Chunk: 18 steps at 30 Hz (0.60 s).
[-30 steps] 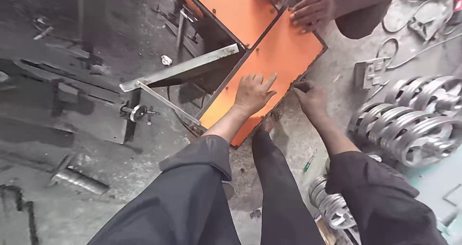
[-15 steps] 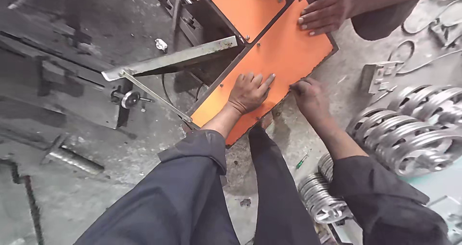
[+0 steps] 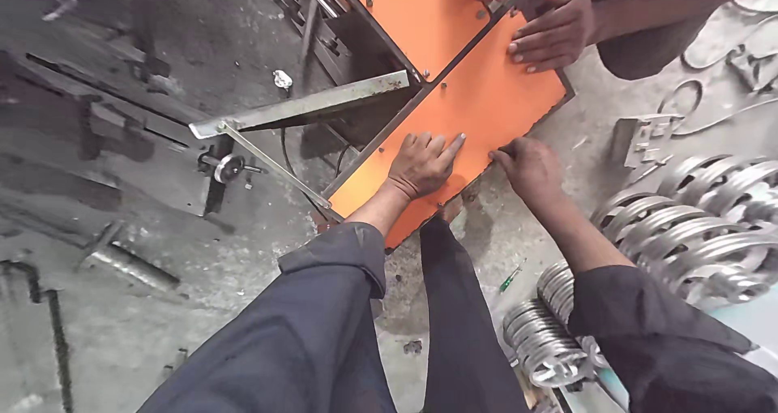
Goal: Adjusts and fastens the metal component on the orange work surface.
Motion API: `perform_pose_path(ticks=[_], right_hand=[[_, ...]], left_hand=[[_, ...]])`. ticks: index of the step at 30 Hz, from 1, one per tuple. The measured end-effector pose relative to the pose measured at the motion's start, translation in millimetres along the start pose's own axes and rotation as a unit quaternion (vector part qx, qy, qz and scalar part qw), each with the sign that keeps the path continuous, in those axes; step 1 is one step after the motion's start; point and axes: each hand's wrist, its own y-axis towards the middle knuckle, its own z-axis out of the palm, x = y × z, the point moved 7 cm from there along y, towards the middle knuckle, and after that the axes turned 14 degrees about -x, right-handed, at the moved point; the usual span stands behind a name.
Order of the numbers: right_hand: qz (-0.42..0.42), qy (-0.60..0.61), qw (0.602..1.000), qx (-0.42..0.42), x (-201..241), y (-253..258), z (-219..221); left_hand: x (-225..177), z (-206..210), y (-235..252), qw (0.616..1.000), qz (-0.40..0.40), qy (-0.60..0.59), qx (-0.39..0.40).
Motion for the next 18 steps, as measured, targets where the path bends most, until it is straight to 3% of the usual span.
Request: perform_pose_path(ticks=[4, 7, 9, 15, 18], right_hand=[[0.006, -0.032, 0.999, -0.007, 3.2, -4.2, 3.5], [-0.087, -0.065, 0.991, -0.084, 10.5, -7.3, 9.5], [-0.113, -0.102, 0.984, -0.091, 13.5, -8.3, 13.8], [-0.084, -0.155, 0.982, -0.061, 11.6, -3.6, 12.1], [-0.092, -0.13, 0.983, -0.088, 23.4, -11.9, 2.6]], left_hand=[[-0.7, -0.1, -0.5, 1.0, 0.007, 0.006, -0.003], [0.2, -0.8, -0.5, 1.0, 0.002, 0.005, -0.003], [-0.1, -0.7, -1.4, 1.0, 0.0, 0.003, -0.003], [3.7, -0.3, -3.2, 0.999, -0.025, -0.027, 0.006], [10.4, -2.8, -2.3, 0.996, -0.059, -0.067, -0.016]])
